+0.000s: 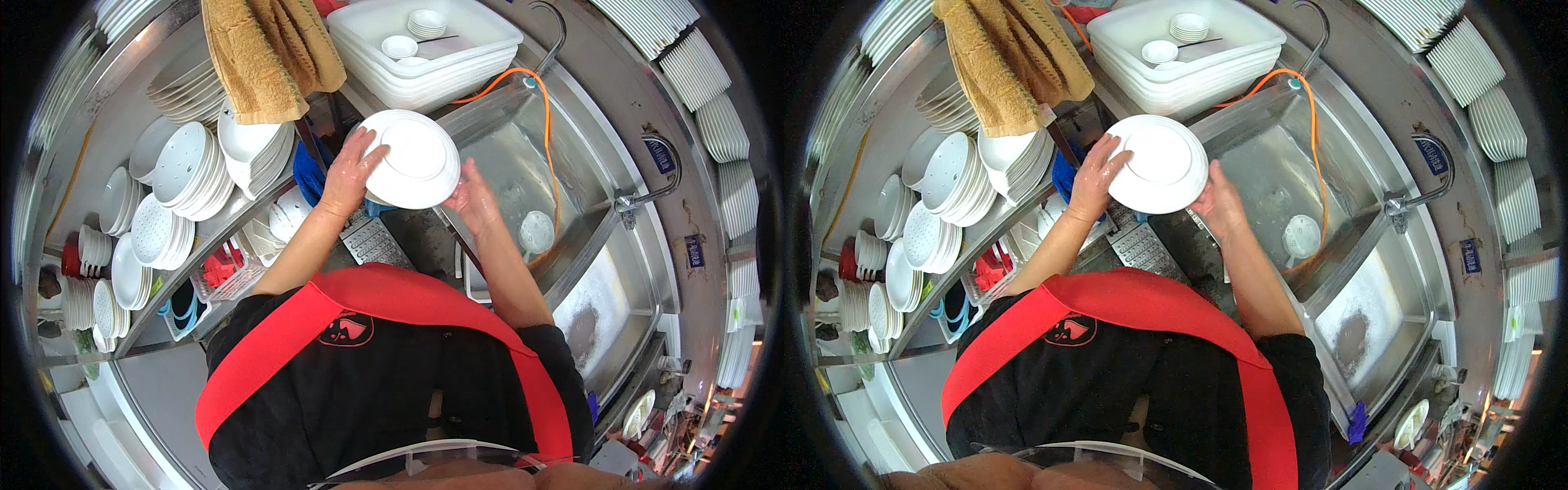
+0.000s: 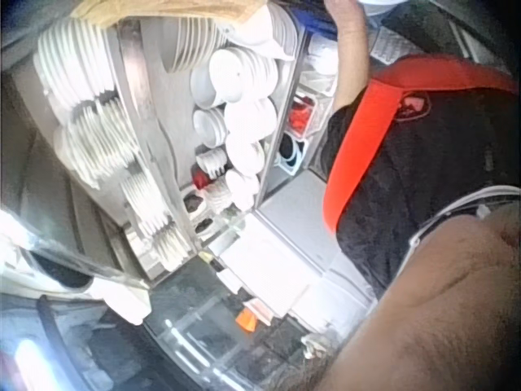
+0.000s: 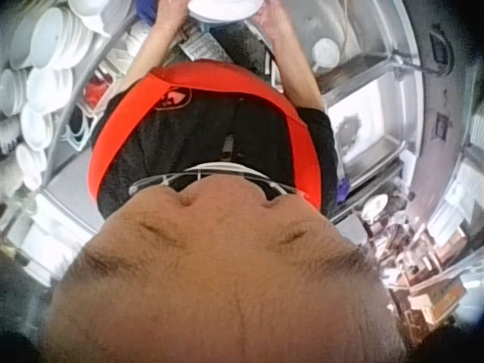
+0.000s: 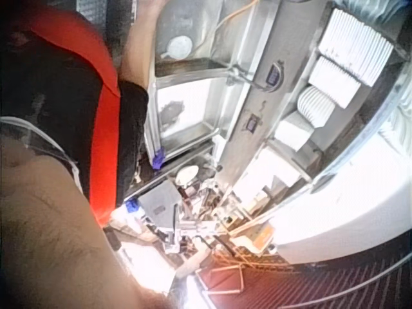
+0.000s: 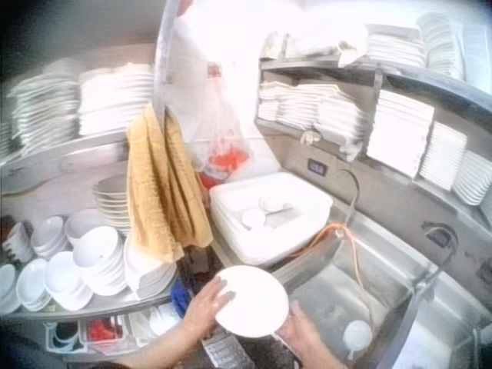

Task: The person scrubs a white plate and a white bowl with a purple sponge in a soapy sink, rinses them under running water, and places them on a drying rack. The person also picks up a plastic container and moves around the kitchen area.

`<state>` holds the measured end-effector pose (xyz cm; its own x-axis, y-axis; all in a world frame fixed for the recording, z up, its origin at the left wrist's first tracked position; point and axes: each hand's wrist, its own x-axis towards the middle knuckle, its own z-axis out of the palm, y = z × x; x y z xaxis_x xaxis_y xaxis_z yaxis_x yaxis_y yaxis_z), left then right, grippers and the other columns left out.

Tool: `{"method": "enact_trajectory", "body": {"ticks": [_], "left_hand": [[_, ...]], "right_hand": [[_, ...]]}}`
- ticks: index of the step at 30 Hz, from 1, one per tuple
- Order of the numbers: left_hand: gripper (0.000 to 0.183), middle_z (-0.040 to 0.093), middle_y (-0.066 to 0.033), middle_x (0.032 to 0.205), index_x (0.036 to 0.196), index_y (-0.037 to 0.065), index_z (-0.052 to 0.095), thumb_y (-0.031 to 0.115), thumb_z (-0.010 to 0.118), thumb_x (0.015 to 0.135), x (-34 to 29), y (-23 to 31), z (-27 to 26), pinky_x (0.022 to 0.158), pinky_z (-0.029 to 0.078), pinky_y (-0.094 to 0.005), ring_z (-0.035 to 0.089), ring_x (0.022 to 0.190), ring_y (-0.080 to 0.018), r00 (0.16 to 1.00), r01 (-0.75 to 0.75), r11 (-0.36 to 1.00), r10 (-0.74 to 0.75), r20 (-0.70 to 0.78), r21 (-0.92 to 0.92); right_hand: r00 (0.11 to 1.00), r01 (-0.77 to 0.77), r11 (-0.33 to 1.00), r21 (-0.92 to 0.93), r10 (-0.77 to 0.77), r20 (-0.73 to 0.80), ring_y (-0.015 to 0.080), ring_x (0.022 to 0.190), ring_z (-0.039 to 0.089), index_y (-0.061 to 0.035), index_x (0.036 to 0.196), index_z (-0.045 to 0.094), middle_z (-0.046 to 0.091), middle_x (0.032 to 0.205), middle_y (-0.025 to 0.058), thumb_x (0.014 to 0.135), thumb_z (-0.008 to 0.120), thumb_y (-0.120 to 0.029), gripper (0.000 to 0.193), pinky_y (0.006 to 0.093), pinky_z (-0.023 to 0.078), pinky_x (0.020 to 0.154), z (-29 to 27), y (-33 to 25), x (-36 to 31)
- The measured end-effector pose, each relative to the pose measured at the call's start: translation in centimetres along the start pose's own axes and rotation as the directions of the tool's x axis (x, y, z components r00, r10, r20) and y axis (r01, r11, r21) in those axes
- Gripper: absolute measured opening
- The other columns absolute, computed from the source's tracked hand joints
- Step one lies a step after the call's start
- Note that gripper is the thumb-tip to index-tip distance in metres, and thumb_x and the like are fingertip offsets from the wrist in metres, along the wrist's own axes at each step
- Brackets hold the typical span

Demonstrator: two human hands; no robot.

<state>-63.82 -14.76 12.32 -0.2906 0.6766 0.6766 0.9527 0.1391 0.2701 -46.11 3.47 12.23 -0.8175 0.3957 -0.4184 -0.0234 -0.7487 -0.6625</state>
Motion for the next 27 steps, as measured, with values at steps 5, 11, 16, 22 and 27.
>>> {"method": "enact_trajectory", "body": {"ticks": [5, 11, 16, 22, 27], "left_hand": [[0.039, 0.054, -0.0153, 0.122, 0.110, 0.013, 0.063, 0.001, 0.057, 0.073, 1.0, -0.5, 0.2, 0.096, 0.045, -0.0416, 0.049, 0.119, -0.0367, 0.998, -0.051, 0.999, 0.051, -0.027, 0.011], [0.039, 0.056, -0.0130, 0.120, 0.109, 0.013, 0.064, 0.002, 0.056, 0.072, 1.9, -0.6, 0.6, 0.097, 0.045, -0.0420, 0.050, 0.119, -0.0340, 0.991, -0.131, 0.991, 0.132, -0.035, 0.019], [0.039, 0.056, -0.0125, 0.119, 0.109, 0.013, 0.064, 0.002, 0.057, 0.072, 2.3, -0.6, 0.7, 0.098, 0.044, -0.0421, 0.050, 0.119, -0.0334, 0.991, -0.131, 0.991, 0.131, -0.038, 0.013], [0.037, 0.056, -0.0121, 0.118, 0.107, 0.013, 0.064, 0.004, 0.058, 0.072, 2.8, -0.5, 0.8, 0.098, 0.044, -0.0438, 0.050, 0.118, -0.0333, 0.984, -0.167, 0.986, 0.168, -0.057, 0.026], [0.036, 0.056, -0.0118, 0.118, 0.107, 0.013, 0.064, 0.006, 0.058, 0.072, 3.5, 0.0, 1.0, 0.098, 0.044, -0.0457, 0.050, 0.118, -0.0334, 0.980, -0.184, 0.983, 0.185, -0.070, 0.021]], "right_hand": [[0.969, 0.151, 0.924, -0.351, -0.208, -0.130, 0.0279, 0.103, 0.058, -0.0059, 0.136, 0.015, 0.044, 0.127, 0.0153, 0.082, 0.071, -0.019, 0.078, 0.0432, 0.057, 0.072, 4.6, 3.3, -1.8], [0.952, 0.140, 0.898, -0.418, -0.239, -0.193, 0.0264, 0.102, 0.057, -0.0059, 0.138, -0.007, 0.044, 0.125, 0.0168, 0.074, 0.077, -0.006, 0.105, 0.0382, 0.057, 0.072, 6.0, 3.5, -2.1], [0.966, 0.185, 0.861, -0.474, -0.249, -0.075, 0.0249, 0.103, 0.056, -0.0078, 0.141, -0.015, 0.044, 0.124, 0.0153, 0.072, 0.076, -0.004, 0.114, 0.0351, 0.055, 0.073, 5.1, 3.0, -1.6], [0.977, 0.137, 0.889, -0.438, -0.194, -0.087, 0.0233, 0.103, 0.055, -0.0114, 0.143, -0.013, 0.045, 0.123, 0.0137, 0.073, 0.072, -0.005, 0.110, 0.0332, 0.052, 0.071, 4.5, 2.3, -1.6], [0.975, 0.108, 0.880, -0.462, -0.185, -0.125, 0.0222, 0.100, 0.055, -0.0119, 0.143, -0.014, 0.045, 0.122, 0.0133, 0.073, 0.070, -0.006, 0.110, 0.0334, 0.051, 0.070, 4.4, 2.0, -1.9]]}}
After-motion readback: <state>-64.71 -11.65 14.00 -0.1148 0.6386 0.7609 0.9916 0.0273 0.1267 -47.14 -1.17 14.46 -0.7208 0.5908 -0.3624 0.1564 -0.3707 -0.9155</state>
